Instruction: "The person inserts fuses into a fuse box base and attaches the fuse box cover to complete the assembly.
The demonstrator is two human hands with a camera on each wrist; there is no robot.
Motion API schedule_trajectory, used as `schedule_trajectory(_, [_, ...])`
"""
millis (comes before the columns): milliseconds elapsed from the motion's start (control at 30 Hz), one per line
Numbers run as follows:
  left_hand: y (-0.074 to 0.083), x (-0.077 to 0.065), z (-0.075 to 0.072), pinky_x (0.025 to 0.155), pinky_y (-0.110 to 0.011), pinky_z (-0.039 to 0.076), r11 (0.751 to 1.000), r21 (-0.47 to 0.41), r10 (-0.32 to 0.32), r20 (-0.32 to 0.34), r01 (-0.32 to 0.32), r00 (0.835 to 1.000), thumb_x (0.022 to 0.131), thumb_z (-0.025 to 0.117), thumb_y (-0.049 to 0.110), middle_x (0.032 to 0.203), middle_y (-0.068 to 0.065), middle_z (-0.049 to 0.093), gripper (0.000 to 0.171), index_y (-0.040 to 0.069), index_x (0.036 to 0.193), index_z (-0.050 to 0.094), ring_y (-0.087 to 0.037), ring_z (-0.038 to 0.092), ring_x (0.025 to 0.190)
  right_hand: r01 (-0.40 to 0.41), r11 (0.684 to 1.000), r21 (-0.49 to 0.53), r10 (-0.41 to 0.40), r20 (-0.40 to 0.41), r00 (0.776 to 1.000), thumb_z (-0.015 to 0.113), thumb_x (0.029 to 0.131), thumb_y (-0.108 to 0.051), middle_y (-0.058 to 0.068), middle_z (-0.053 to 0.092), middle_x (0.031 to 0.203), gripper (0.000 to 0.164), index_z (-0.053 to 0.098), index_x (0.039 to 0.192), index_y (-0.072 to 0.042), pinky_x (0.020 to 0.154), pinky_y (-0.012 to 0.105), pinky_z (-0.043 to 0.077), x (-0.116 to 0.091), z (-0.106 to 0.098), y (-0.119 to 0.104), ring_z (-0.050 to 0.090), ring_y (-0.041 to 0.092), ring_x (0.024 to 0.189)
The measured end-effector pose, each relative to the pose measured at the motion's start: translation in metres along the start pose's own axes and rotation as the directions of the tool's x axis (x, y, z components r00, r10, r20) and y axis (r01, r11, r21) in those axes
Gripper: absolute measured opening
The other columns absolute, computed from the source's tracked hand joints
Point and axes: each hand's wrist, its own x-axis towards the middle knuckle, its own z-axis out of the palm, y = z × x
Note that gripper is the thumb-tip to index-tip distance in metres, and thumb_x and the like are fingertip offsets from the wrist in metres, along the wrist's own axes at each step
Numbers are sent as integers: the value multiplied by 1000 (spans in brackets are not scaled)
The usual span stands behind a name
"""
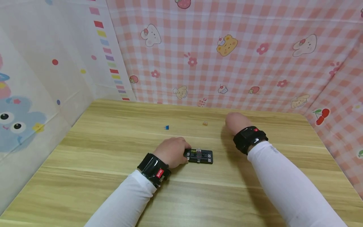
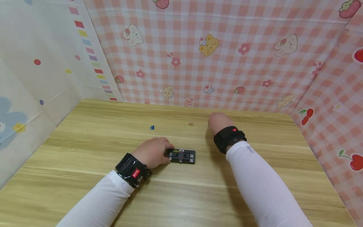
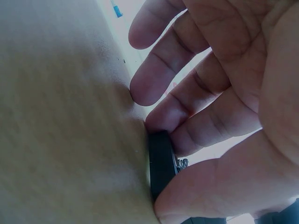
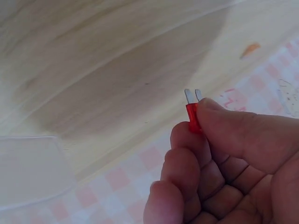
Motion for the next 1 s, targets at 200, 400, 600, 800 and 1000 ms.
schedule_trajectory(200, [-1,-1,1,101,-42,53,1000,1,1,-6,-1,1000,85,88,30,128,-3,72,48,16,129,76,-23,68,111,-59,997,53,59,11,998,48,101,2,15,67,85,22,67,89,2,65,40,51,-5,-3,-5,57,29,73])
schedule_trajectory(400, [-1,-1,0,101,-43,53,1000,-11,-1,-4,1,1000,85,88,30,128,-4,72,49,15,129,75,-23,68,112,-47,997,69,48,-12,999,47,99,2,14,66,82,22,65,87,1,61,40,52,-10,-4,-7,57,27,69])
schedule_trajectory(600, [0,0,0,102,-43,53,1000,-14,-5,-2,5,1000,85,88,30,130,-4,72,49,16,130,75,-23,68,113,-23,993,118,28,-37,999,52,98,2,17,74,94,22,73,94,1,70,43,58,-17,-3,-12,66,28,78])
schedule_trajectory(800, [0,1,1,102,-43,53,1000,-9,-5,0,5,1000,85,88,31,131,-4,71,50,16,130,75,-23,67,114,5,989,148,2,-50,999,56,99,-3,18,76,108,20,75,104,-1,83,48,60,-24,-4,-19,71,31,91])
schedule_trajectory(1000, [0,0,0,104,-43,52,1000,-7,-3,1,3,1000,85,88,30,132,-4,71,50,16,131,75,-25,67,116,23,968,250,-10,-51,999,61,96,-3,15,76,104,17,77,104,-2,83,46,59,-33,-3,-25,67,28,88])
